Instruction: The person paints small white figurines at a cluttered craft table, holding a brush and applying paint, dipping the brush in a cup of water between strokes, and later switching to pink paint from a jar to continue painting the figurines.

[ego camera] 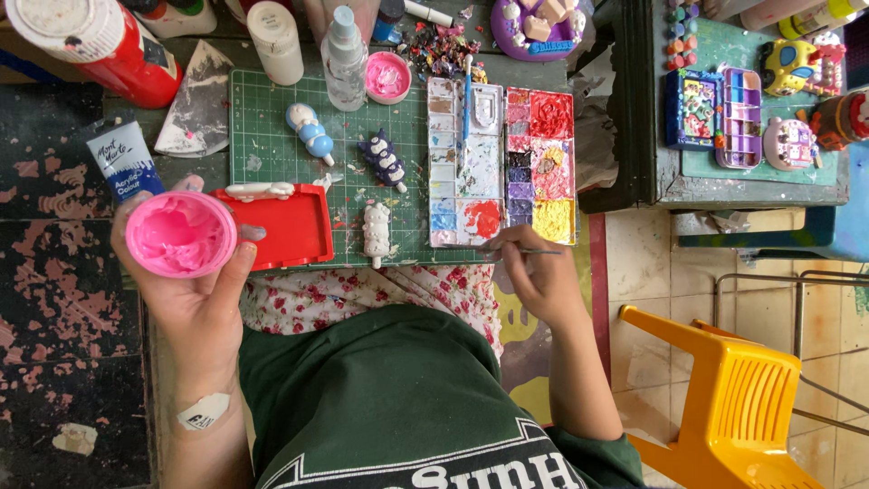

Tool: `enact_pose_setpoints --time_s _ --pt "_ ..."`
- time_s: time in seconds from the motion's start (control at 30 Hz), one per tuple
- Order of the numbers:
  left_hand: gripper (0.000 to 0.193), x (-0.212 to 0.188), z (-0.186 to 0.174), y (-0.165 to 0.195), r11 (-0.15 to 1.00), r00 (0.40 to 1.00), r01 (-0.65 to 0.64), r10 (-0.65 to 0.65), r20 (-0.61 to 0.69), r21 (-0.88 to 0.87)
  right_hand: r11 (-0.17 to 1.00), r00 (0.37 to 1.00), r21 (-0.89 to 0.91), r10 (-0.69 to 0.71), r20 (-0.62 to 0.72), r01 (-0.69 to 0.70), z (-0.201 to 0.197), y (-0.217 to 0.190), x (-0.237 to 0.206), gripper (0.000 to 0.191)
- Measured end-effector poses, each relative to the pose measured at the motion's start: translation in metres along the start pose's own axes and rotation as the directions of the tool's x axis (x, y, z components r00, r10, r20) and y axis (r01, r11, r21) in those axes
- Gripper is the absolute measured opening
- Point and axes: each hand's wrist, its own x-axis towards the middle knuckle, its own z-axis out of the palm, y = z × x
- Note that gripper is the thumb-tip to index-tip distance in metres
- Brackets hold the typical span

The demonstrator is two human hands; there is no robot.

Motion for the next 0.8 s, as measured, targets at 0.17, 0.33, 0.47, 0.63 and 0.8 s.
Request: enact_pose_setpoints --time_s 0.17,0.33,0.47,0.63,0.8 --pt "0.078 -0.002 0.000 0.000 1.000 1.000 0.009 -0.009 0.023 -0.001 0.948 0.945 -0.134 0.303 0.124 -0.287 0.002 0.007 0.004 0.017" --pt "0.078 -0.002 0.001 0.000 1.000 1.000 0.018 -0.018 0.009 -0.015 0.992 0.992 -0.024 0.121 0.015 -0.121 0.000 0.012 0.002 0.021" --pt "0.078 -0.001 0.002 0.000 1.000 1.000 0.008 -0.007 0.027 -0.009 0.998 0.999 0.042 -0.050 0.007 0.049 0.001 0.010 -0.002 0.019" --pt "0.077 0.000 0.003 -0.003 1.000 1.000 -0.005 0.006 0.013 -0.018 0.994 1.000 0.107 0.026 -0.017 -0.024 -0.001 0.008 -0.001 0.015" --pt "0.077 -0.003 0.001 -0.006 1.000 0.999 -0.018 0.018 0.043 -0.010 0.992 0.992 0.018 0.124 -0.034 -0.123 -0.002 0.005 -0.002 0.014"
